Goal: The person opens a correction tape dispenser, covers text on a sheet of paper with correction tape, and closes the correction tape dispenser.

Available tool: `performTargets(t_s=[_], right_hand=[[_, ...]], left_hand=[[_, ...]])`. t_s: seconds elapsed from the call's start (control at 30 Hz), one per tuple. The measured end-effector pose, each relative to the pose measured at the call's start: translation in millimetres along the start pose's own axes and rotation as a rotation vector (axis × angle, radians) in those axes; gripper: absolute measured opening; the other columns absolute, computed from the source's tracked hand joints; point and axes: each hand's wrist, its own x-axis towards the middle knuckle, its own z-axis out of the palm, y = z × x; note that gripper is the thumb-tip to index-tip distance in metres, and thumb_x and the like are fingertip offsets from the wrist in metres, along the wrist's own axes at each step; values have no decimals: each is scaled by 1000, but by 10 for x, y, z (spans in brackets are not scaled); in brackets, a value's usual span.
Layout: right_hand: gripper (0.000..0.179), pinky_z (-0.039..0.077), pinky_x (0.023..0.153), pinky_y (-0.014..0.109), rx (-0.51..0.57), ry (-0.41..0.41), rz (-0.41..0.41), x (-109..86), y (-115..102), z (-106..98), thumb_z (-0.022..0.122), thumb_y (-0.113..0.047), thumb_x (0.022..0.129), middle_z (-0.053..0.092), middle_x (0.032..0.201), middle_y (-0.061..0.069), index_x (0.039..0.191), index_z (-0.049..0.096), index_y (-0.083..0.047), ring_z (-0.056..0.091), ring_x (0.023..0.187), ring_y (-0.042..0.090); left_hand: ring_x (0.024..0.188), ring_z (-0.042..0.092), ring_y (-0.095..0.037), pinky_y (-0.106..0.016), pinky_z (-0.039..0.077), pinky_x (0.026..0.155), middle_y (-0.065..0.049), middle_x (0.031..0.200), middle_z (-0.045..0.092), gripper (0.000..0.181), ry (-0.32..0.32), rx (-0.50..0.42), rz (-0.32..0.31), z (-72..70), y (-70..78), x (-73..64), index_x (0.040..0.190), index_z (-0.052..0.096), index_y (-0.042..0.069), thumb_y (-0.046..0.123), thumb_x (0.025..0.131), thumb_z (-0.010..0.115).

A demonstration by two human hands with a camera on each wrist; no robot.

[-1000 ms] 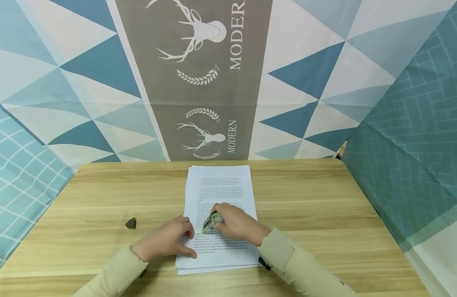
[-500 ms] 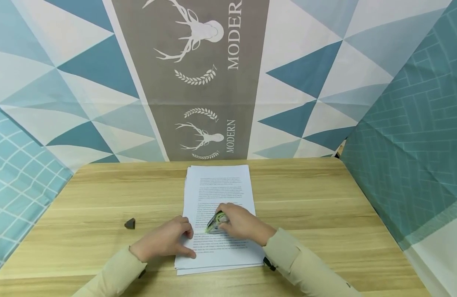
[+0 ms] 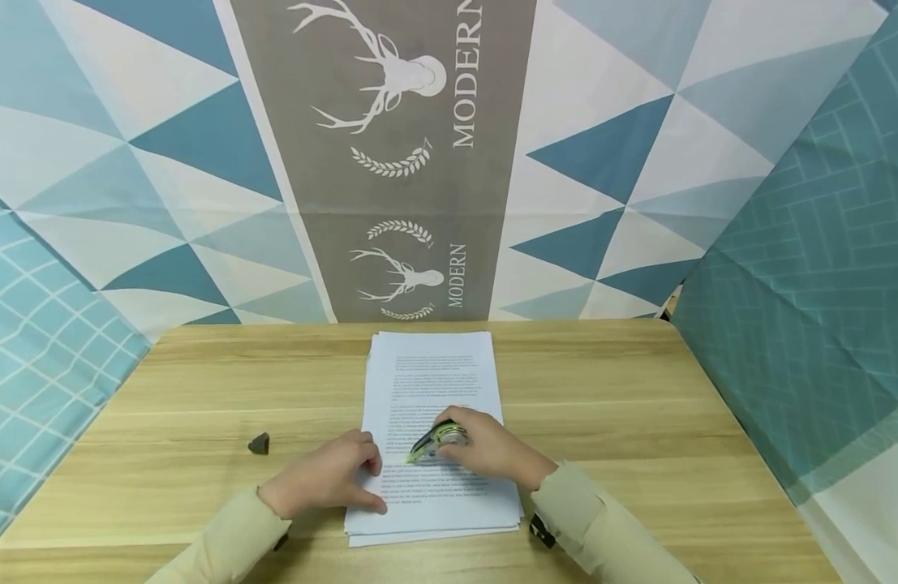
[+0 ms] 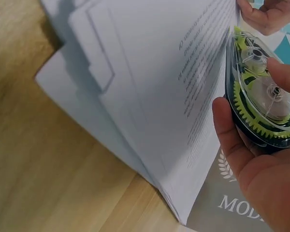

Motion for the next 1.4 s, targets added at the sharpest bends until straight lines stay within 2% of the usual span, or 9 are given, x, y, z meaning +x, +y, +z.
performTargets(t_s=[0.27,0.47,0.7,0.87,1.13,1.4], right_hand=[[26,46,82,28,13,85,13,-42,51,-100,68,-25,85,62,104,-9,109,58,-25,56,95,9],[26,44,85,33,43,147,50,-55,70,-181,69,-22,84,64,101,-7,108,59,-23,57,96,12],[24,44,80,31,67,173,100,-44,29,-264,68,-20,85,64,99,-2,107,60,-20,57,92,13],[25,44,77,29,86,189,118,-25,36,-300,68,-19,85,64,100,1,109,59,-18,57,89,13],[26,44,78,30,111,204,143,-3,109,-285,68,-18,84,63,101,0,109,59,-19,56,91,14],[27,44,78,29,128,212,140,30,136,-256,69,-19,84,63,102,3,109,59,-17,56,91,15]], left_hand=[[66,38,-5,-18,36,62,8,70,47,40,17,-26,46,-62,-43,35,72,58,14,46,64,80],[64,38,-5,-18,35,60,4,68,50,31,70,-5,75,-134,-157,170,70,57,15,37,69,77],[67,40,-9,-21,36,63,3,71,50,18,31,18,49,-244,-295,410,70,57,15,28,70,70],[68,41,-9,-21,36,63,5,72,49,16,-1,47,53,-283,-350,508,72,57,16,26,67,68],[69,41,-9,-21,36,62,7,73,47,18,-49,63,57,-232,-385,542,72,56,17,27,65,71],[70,40,-8,-20,37,64,7,76,48,21,-42,64,67,-209,-397,527,75,58,17,28,64,71]])
